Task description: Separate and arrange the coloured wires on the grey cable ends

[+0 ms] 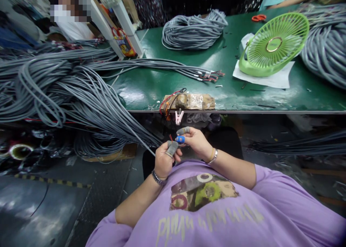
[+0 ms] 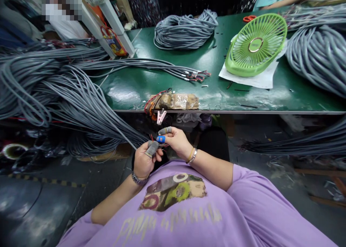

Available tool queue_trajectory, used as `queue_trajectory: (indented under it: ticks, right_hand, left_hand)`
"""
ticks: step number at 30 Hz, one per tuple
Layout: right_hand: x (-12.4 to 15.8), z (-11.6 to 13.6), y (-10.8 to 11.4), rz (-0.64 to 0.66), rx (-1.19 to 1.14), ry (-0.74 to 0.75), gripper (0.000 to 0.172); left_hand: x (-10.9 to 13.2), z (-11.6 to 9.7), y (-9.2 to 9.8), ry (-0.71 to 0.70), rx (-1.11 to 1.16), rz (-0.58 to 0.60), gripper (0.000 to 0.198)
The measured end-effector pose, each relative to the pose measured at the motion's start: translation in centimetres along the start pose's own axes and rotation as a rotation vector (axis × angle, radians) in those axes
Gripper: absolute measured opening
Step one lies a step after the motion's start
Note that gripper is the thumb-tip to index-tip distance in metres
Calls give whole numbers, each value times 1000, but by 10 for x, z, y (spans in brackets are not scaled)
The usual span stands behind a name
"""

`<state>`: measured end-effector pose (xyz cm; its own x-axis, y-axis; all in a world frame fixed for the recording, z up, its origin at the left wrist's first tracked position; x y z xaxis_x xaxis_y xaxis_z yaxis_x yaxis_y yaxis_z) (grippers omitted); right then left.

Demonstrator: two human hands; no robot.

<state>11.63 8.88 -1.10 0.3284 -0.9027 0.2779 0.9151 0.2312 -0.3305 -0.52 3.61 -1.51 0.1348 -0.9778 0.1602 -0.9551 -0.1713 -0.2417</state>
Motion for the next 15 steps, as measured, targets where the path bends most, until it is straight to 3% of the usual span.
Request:
queue_trajectory:
  ticks: [6,15]
  right_hand:
    - [0,-4,0,-9,9,-20,43]
    - [-3,5,-2,252,-13,-71,42]
  left_hand:
    - [0,-4,2,-31,44,-19,34]
    - [-1,-1,-6,189,40,104,35]
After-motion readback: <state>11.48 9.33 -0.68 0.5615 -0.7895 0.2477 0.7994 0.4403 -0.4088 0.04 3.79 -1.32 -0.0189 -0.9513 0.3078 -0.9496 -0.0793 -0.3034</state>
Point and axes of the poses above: each hand's wrist, its own x-axis away from the middle knuckle, its own y-axis out of the back of the hand, z = x × y, the point moved 6 cm from there along -x, towards the middle knuckle, and after that the axes turned 12 degrees about x, right-handed, at the moved point
